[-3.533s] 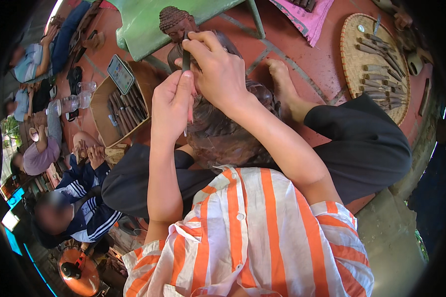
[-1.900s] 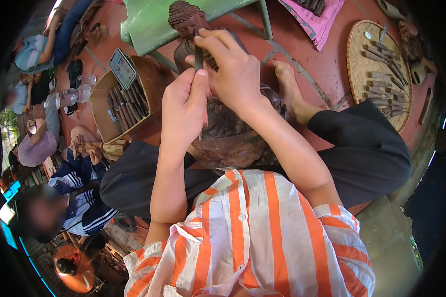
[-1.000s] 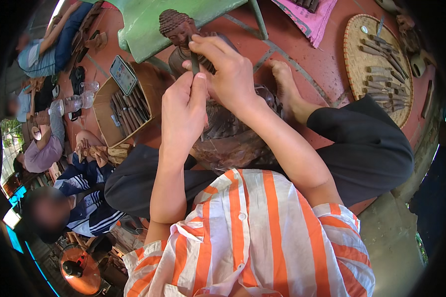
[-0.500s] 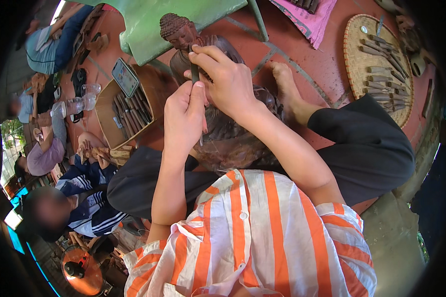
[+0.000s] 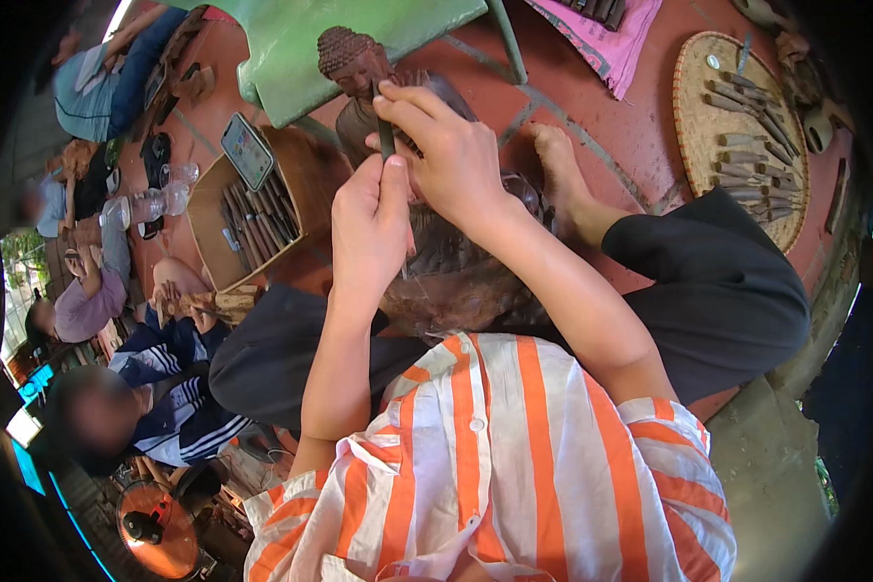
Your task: The person carves a wooden Buddha statue using a small chisel, focusing on the head and neck area. They hold the statue with their left hand and carefully chip away wood with the tool in their right hand. The person occasionally pauses to inspect the work and later picks up a water bottle to drink.
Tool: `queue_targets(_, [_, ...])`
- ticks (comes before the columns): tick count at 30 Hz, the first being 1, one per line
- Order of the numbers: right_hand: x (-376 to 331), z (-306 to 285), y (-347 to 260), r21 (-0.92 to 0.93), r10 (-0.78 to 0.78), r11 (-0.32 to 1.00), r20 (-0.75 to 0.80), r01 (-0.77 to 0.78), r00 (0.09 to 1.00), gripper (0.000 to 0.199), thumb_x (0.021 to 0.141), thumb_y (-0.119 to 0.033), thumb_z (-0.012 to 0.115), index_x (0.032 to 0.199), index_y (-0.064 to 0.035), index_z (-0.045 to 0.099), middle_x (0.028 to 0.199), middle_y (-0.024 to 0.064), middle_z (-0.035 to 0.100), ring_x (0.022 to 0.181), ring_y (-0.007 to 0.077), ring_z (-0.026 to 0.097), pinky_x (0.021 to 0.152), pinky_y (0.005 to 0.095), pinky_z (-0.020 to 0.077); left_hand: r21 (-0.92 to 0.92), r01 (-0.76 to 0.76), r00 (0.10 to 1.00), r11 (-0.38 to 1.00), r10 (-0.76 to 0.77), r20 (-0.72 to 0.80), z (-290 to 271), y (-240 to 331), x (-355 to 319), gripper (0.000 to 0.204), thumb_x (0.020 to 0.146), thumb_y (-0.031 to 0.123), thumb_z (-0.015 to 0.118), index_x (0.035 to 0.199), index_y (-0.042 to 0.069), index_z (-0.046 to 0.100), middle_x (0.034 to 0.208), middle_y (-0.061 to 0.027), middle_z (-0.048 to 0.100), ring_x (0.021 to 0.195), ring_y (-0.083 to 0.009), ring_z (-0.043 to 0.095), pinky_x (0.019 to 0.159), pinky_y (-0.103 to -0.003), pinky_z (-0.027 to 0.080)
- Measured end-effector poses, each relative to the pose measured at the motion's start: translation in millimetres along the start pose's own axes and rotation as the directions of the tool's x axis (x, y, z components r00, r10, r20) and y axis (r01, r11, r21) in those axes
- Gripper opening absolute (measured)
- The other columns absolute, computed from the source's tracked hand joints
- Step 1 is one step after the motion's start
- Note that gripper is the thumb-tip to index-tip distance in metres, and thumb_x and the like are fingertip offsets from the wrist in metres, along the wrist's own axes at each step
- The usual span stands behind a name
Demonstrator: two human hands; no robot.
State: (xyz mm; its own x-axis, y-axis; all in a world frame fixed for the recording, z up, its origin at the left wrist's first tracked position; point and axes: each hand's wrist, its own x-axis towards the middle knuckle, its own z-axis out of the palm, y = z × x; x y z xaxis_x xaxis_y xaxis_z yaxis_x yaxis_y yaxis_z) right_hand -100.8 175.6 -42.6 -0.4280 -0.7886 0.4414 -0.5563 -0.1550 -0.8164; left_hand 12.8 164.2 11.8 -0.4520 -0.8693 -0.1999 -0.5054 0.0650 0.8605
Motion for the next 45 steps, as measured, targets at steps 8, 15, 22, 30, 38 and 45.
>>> queue_targets(8, [-2.8, 1.0, 2.1, -0.009, -0.017, 1.0, -0.014, 0.017, 1.0, 0.03, 0.077, -0.011, 0.073, 0.107, -0.0098, 0.068, 0.116, 0.0016, 0.066, 0.091, 0.0276, 0.068, 0.068, 0.0359, 0.0565, -0.127, 0.057, 0.998, 0.99, -0.055, 0.019, 0.4, 7.7, -4.8, 0.035, 0.103, 0.024, 0.043, 0.08, 0.001, 0.055, 0.058, -0.0011, 0.053, 0.039, -0.0066, 0.046, 0.039, -0.025, 0.036])
queue_targets(15, [-1.9, -0.3, 5.9, -0.032, -0.028, 0.999, 0.019, 0.029, 0.999, 0.035, 0.076, -0.003, 0.068, 0.111, -0.0117, 0.067, 0.119, -0.0003, 0.065, 0.091, 0.0264, 0.068, 0.068, 0.0354, 0.0569, -0.185, 0.051, 0.999, 0.981, -0.05, 0.01, 8.3, -4.5, -3.9, 0.036, 0.104, 0.025, 0.041, 0.078, 0.003, 0.052, 0.06, -0.0001, 0.049, 0.039, -0.0062, 0.045, 0.039, -0.023, 0.035])
queue_targets(22, [4.3, -1.6, 14.9, -0.064, -0.1, 0.993, 0.038, 0.102, 0.994, 0.033, 0.077, -0.005, 0.07, 0.109, -0.01, 0.069, 0.118, 0.002, 0.066, 0.09, 0.0246, 0.069, 0.068, 0.0327, 0.0569, -0.296, -0.001, 0.999, 0.955, -0.014, -0.047, 21.5, -8.8, -0.5, 0.036, 0.105, 0.025, 0.042, 0.078, 0.003, 0.049, 0.061, -0.0003, 0.047, 0.04, -0.006, 0.045, 0.038, -0.023, 0.036])
queue_targets(30, [5.4, -5.8, 13.3, -0.073, -0.1, 0.992, 0.088, 0.107, 0.991, 0.032, 0.077, -0.008, 0.076, 0.107, -0.0059, 0.069, 0.118, 0.0057, 0.067, 0.096, 0.0243, 0.069, 0.074, 0.0311, 0.0569, -0.359, 0.027, 0.997, 0.933, -0.051, -0.056, 28.0, -10.9, -2.1, 0.036, 0.105, 0.027, 0.04, 0.079, 0.004, 0.049, 0.06, -0.0003, 0.047, 0.04, -0.0061, 0.044, 0.038, -0.023, 0.037])
queue_targets(38, [7.4, -11.4, 11.3, -0.067, -0.075, 0.994, 0.107, 0.082, 0.991, 0.033, 0.076, -0.006, 0.075, 0.108, -0.0065, 0.069, 0.119, 0.0054, 0.067, 0.096, 0.0246, 0.069, 0.075, 0.0309, 0.0568, -0.517, 0.071, 0.997, 0.853, -0.08, 0.004, 30.3, -13.0, -2.9, 0.036, 0.105, 0.027, 0.04, 0.079, 0.005, 0.048, 0.061, 0.0009, 0.044, 0.039, -0.0043, 0.04, 0.036, -0.022, 0.035])
queue_targets(45, [7.8, -8.2, 5.4, -0.062, -0.094, 0.993, 0.1, 0.101, 0.991, 0.032, 0.077, -0.008, 0.075, 0.109, -0.0066, 0.068, 0.12, 0.0049, 0.066, 0.096, 0.0246, 0.069, 0.074, 0.0313, 0.0565, -0.607, 0.091, 0.995, 0.79, -0.1, 0.019, 26.2, -10.8, -7.5, 0.036, 0.105, 0.028, 0.04, 0.078, 0.005, 0.048, 0.058, 0.001, 0.044, 0.038, -0.0053, 0.039, 0.035, -0.022, 0.034])
